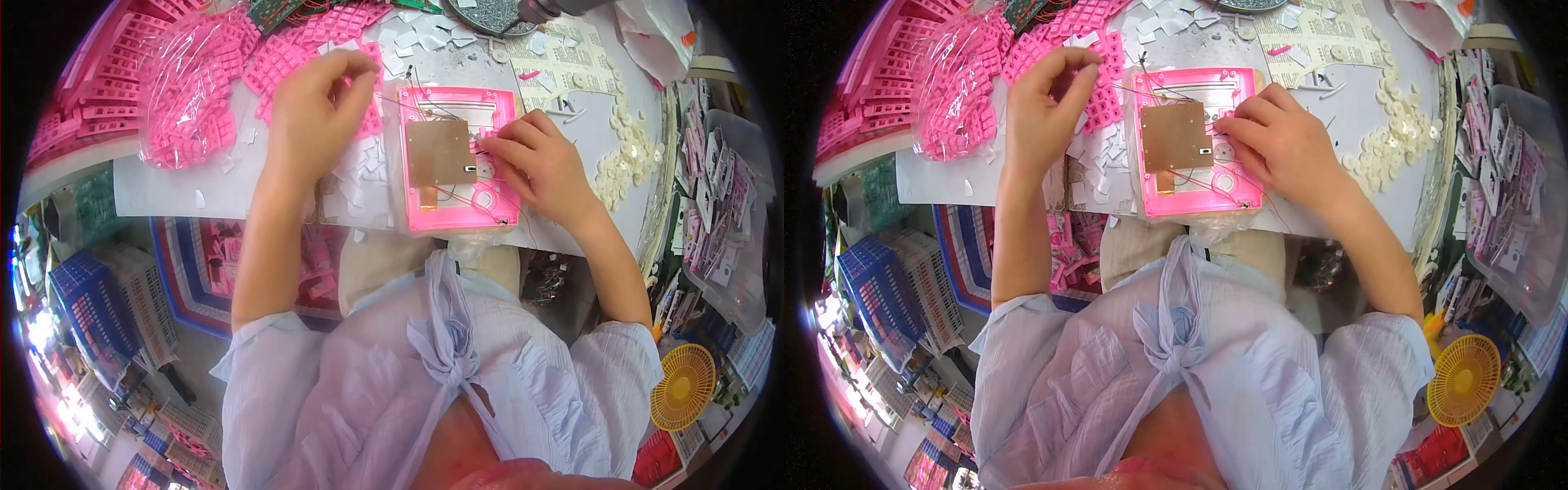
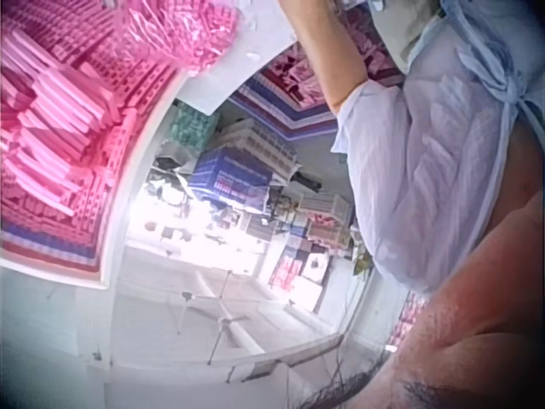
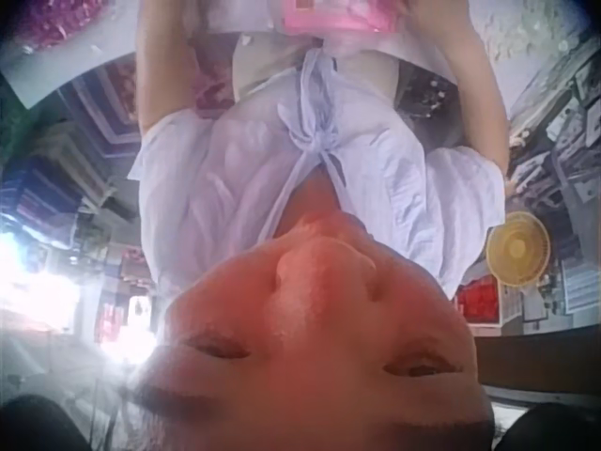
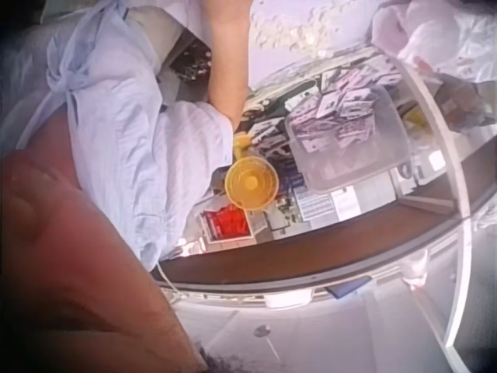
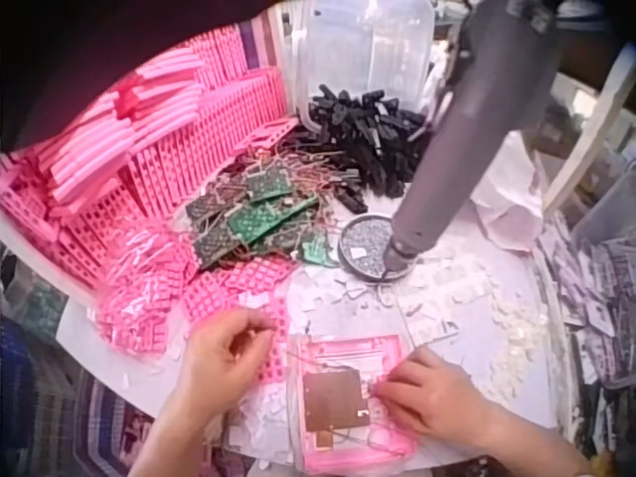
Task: Assembling components of a pink plastic toy piggy bank, including installing a circuit board and mechanical parts using an electric screwdriver.
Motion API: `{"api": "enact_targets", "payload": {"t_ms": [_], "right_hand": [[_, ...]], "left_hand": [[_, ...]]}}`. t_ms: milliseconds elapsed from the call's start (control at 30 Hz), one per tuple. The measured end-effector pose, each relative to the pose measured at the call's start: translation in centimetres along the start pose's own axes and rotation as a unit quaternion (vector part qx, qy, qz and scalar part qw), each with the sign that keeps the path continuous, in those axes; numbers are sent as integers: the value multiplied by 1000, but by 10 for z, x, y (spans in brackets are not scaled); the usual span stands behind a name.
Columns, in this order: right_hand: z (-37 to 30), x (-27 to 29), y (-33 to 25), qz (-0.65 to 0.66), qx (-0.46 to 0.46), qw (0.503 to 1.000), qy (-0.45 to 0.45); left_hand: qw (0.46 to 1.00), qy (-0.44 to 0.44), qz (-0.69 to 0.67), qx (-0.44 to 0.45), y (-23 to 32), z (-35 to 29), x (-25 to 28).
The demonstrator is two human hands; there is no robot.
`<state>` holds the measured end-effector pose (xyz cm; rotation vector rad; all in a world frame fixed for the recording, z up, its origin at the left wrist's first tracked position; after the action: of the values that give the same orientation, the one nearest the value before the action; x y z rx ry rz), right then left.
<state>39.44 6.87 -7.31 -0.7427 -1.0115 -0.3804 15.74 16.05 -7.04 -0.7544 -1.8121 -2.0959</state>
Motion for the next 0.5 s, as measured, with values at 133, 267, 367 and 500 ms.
{"api": "enact_targets", "payload": {"t_ms": [133,267,367,500], "right_hand": [[6,-3,-3,-7,-30,998,-51],[9,5,5,19,-31,998,-47],[11,4,10,57,-64,996,-30],[7,18,11,47,-80,995,19]], "left_hand": [[1000,-17,-10,-22,-1,-17,-5],[994,85,66,-28,11,18,20],[970,158,159,-96,11,86,30],[930,183,279,-153,25,147,1]]}}
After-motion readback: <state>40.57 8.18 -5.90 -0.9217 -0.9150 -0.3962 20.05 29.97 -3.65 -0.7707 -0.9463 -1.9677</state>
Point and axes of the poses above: each hand's wrist, its own z-axis towards the middle knuckle, its own x-axis out of the back of the hand, y = z × x, the point moved 6 cm from there along z, towards the middle knuckle, and after that the axes turned 10 degrees about x, right-handed, at the moved point
